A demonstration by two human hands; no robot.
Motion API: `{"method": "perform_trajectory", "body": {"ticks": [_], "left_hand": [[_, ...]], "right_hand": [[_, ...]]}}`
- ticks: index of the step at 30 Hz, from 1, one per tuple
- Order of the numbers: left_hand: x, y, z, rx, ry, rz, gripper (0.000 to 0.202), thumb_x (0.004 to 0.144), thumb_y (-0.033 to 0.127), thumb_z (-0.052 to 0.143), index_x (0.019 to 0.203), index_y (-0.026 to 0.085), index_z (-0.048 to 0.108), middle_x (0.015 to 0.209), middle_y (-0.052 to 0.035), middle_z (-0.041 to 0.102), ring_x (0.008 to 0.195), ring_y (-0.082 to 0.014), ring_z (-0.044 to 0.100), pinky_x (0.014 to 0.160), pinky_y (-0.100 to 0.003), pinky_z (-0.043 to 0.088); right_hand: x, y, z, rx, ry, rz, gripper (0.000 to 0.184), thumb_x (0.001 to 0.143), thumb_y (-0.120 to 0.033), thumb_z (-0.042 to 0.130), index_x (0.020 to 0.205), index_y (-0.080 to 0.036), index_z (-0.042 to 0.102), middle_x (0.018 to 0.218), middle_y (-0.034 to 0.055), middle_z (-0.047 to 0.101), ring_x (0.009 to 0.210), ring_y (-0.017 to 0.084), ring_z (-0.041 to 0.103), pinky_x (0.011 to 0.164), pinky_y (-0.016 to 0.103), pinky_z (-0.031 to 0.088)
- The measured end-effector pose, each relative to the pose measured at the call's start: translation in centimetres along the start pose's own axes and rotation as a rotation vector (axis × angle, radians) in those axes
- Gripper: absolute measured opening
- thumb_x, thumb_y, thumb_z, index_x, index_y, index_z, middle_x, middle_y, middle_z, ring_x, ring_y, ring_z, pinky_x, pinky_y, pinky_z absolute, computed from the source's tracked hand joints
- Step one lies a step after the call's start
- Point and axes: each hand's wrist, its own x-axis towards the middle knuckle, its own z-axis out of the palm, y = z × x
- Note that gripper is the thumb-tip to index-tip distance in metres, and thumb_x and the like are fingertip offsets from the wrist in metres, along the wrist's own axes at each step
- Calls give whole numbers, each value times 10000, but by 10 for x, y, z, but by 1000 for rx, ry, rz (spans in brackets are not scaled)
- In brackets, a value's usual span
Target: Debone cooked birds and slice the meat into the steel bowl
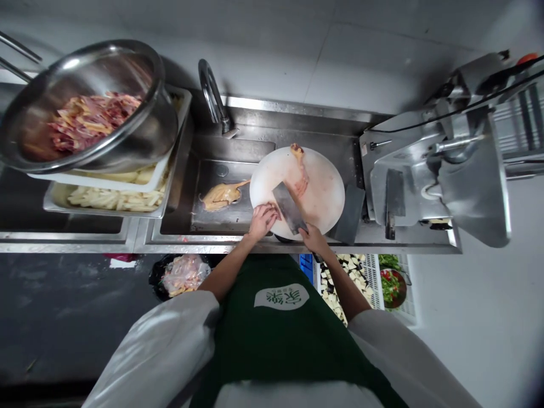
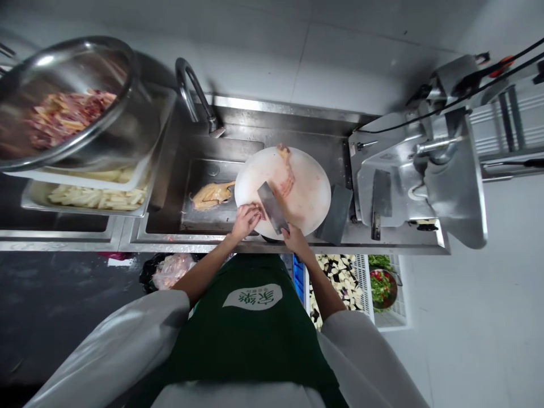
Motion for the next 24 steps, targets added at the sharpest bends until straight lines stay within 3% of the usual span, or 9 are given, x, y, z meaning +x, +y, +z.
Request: {"method": "perform_trajectory", "body": {"ticks": [2, 5, 8, 10, 12, 15, 19, 22, 24], "left_hand": [[-5, 2, -10, -20, 123, -69, 219, 974, 357, 561, 1050, 217, 711, 1134, -124, 641, 1136, -269, 571, 1032, -475, 438], [-14, 1, -29, 23, 446, -220, 199, 974, 360, 556, 988, 214, 690, 1027, -114, 623, 1056, -265, 583, 997, -471, 443], [-21, -2, -40, 81, 595, -268, 179, 975, 349, 556, 944, 217, 671, 969, -100, 609, 1004, -259, 587, 986, -471, 438], [-21, -1, -36, 74, 534, -234, 179, 980, 339, 552, 954, 214, 676, 978, -101, 619, 1015, -260, 588, 990, -468, 433], [-17, 1, -25, 32, 365, -164, 198, 989, 336, 541, 1002, 209, 693, 1039, -113, 638, 1054, -260, 583, 998, -460, 434], [-10, 3, -2, -3, 91, -58, 245, 1001, 339, 522, 1097, 210, 708, 1177, -128, 644, 1121, -261, 567, 1011, -450, 440], [-3, -2, 14, 50, 5, -37, 251, 1005, 331, 521, 1097, 213, 722, 1219, -133, 635, 1141, -266, 548, 1002, -447, 447], [-2, -6, 12, 40, -2, -19, 255, 1009, 315, 511, 1101, 204, 721, 1232, -141, 629, 1158, -266, 547, 1016, -449, 445], [-3, -5, 8, 12, -10, 7, 243, 1004, 308, 518, 1101, 203, 715, 1239, -140, 629, 1174, -263, 552, 1030, -450, 444]], "right_hand": [[-9, -15, -10, -97, 88, 2, 252, 994, -280, 438, 1048, -147, 646, 865, 121, 711, 844, 262, 677, 761, 313, 482], [-16, -51, -20, -99, 294, -40, 370, 1059, -345, 315, 1184, -137, 594, 905, 148, 716, 854, 278, 684, 747, 315, 472], [-11, -78, -9, -38, 360, -55, 434, 1084, -378, 254, 1257, -129, 565, 1013, 182, 721, 938, 282, 695, 787, 316, 483], [-1, -82, 12, -66, 199, 3, 396, 1078, -345, 316, 1282, -119, 568, 1032, 193, 725, 943, 277, 703, 802, 316, 491], [11, -77, 34, -115, 7, 47, 360, 1054, -312, 404, 1311, -122, 571, 1049, 191, 732, 946, 273, 709, 816, 316, 498], [31, -59, 49, -103, -56, 8, 351, 1035, -302, 437, 1307, -140, 589, 1135, 184, 725, 1024, 271, 701, 853, 313, 507], [50, -25, 33, 83, -74, -18, 294, 1010, -291, 443, 1164, -136, 640, 896, 108, 744, 829, 220, 709, 738, 287, 538], [48, 0, 16, 244, -114, 72, 280, 995, -350, 467, 1125, -159, 625, 581, -19, 606, 479, 156, 570, 521, 263, 487], [40, 8, 9, 242, -81, 87, 267, 988, -354, 460, 1089, -167, 622, 547, -37, 564, 418, 141, 509, 475, 261, 454]]}}
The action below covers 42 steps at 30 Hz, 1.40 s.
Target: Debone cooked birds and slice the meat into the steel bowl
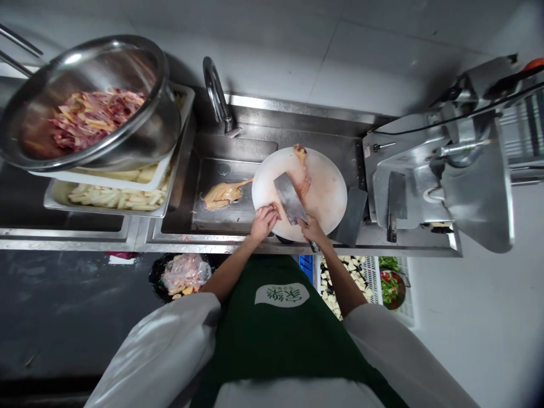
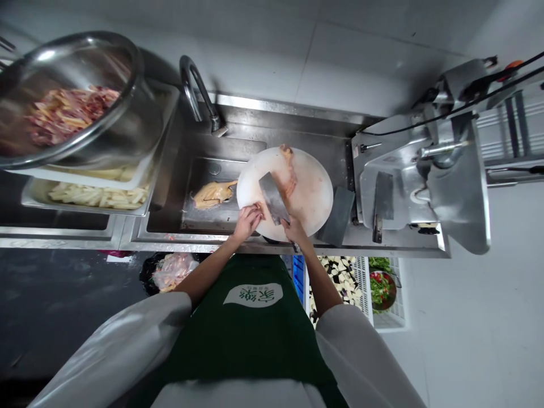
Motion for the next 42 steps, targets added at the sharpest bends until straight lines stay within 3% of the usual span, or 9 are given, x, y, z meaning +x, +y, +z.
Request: {"method": "perform_trajectory", "body": {"ticks": [5, 11, 14, 17, 24, 31, 34, 37, 42], "left_hand": [[-10, 8, -24, -17, 319, -107, 205, 962, 339, 593, 1068, 184, 675, 1166, -130, 600, 1149, -244, 576, 1023, -420, 473], [-27, 3, -58, 57, 710, -267, 141, 953, 304, 580, 979, 172, 622, 1052, -108, 564, 1074, -233, 585, 994, -422, 481], [-27, 4, -51, 69, 608, -245, 144, 969, 298, 561, 946, 182, 643, 1017, -107, 595, 1056, -236, 584, 980, -418, 476], [-18, 9, -29, 40, 303, -126, 187, 993, 300, 533, 998, 187, 683, 1073, -119, 645, 1084, -234, 593, 990, -403, 470], [-4, 2, 4, 48, 65, -20, 238, 1010, 302, 521, 1043, 170, 717, 1128, -130, 655, 1070, -235, 584, 961, -398, 463], [-4, 16, -9, 87, 59, -38, 217, 987, 321, 564, 996, 184, 733, 1102, -124, 672, 1050, -250, 583, 949, -405, 443], [40, 18, -30, 82, 181, -119, 219, 983, 344, 559, 966, 201, 724, 1087, -107, 687, 1077, -254, 580, 999, -415, 415], [129, 6, -45, 42, 259, -231, 285, 1004, 338, 473, 983, 168, 701, 1023, -110, 694, 1004, -228, 610, 948, -361, 450], [266, 15, -1, 186, -291, -479, 369, 924, 471, 599, 951, 121, 713, 995, -173, 723, 1017, -281, 668, 895, -346, 477]], "right_hand": [[-32, -38, -9, -249, 254, -184, 259, 986, -323, 445, 963, -149, 636, 744, 96, 694, 699, 229, 676, 656, 303, 503], [-46, -94, 10, -135, 633, -344, 440, 1069, -422, 296, 1165, -131, 613, 978, 169, 733, 896, 260, 729, 732, 316, 536], [-30, -81, 39, -193, 405, -265, 389, 1045, -350, 372, 1234, -118, 621, 1048, 185, 737, 916, 261, 729, 761, 319, 547], [-8, -55, 56, -246, 151, -199, 368, 999, -259, 443, 1301, -128, 608, 1074, 167, 747, 963, 248, 717, 816, 301, 542], [29, -13, 23, 55, -39, -39, 205, 962, -369, 536, 957, -183, 621, 586, -18, 587, 486, 148, 577, 492, 234, 472], [7, 28, -33, 210, 252, -19, 292, 958, -484, 474, 937, -205, 559, 552, -50, 507, 403, 126, 479, 421, 230, 394], [-22, 41, -61, -34, 469, 24, 351, 988, -445, 395, 1027, -167, 605, 686, 57, 647, 557, 193, 611, 534, 275, 453], [-57, 39, -72, -352, 360, 5, 341, 1007, -371, 398, 1106, -141, 629, 864, 148, 728, 776, 256, 698, 683, 302, 474], [-90, 4, -35, -604, -130, -134, 303, 1056, -338, 389, 1152, -184, 631, 934, 123, 757, 859, 244, 720, 722, 282, 455]]}}
